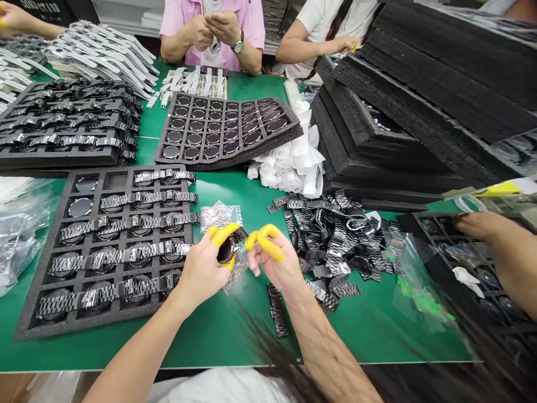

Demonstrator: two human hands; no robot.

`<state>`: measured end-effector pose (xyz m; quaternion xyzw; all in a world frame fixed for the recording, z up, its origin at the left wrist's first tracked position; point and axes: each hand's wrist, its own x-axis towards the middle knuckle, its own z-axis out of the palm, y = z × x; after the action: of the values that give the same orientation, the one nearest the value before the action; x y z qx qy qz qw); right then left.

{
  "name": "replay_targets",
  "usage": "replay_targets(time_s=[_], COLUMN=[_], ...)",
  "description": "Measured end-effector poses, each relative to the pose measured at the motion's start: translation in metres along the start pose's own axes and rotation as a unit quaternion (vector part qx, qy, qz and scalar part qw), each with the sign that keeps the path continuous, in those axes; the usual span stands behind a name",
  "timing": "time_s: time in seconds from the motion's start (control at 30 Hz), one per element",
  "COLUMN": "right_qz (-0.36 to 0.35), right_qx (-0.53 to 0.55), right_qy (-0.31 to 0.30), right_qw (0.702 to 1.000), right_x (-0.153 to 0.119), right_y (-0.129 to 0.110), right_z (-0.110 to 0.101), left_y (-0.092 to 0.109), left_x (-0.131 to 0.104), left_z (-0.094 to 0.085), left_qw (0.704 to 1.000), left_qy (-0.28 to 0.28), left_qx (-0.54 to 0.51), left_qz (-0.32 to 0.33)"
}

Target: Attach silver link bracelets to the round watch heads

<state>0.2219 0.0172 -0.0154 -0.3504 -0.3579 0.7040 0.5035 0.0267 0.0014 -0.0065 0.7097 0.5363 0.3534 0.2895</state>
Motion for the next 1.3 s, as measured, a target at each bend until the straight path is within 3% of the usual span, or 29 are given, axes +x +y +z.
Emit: replay_targets(time_s=[0.43,0.77,0.9,1.0,1.1,1.3], right_qz=[0.009,0.03,-0.023,-0.07,-0.107,-0.134], right_qx=[0.038,0.069,0.014,-0.025,-0.049,-0.119], right_qy=[0.016,0.068,0.107,0.144,0.146,0.034], right_qw=[0.999,0.995,0.994,0.987,0.982,0.983], right_x=[-0.004,-0.003,-0.003,-0.003,-0.001,0.001], right_y=[0.006,0.007,0.017,0.023,0.022,0.015], right_z=[0.017,0.019,0.021,0.018,0.014,0.006], left_y=[-0.006,0.003,0.005,0.009,0.015,0.02], left_x=[-0.002,-0.004,-0.004,-0.001,0.004,0.008], left_z=[0.003,0.001,0.002,0.002,-0.001,-0.01], left_qw=[0.998,0.985,0.998,0.989,0.948,0.86], left_qy=[0.008,-0.025,-0.047,-0.078,-0.115,-0.155], left_qx=[0.045,0.167,0.027,-0.123,-0.273,-0.421], left_qz=[0.03,0.036,0.023,-0.027,-0.113,-0.243])
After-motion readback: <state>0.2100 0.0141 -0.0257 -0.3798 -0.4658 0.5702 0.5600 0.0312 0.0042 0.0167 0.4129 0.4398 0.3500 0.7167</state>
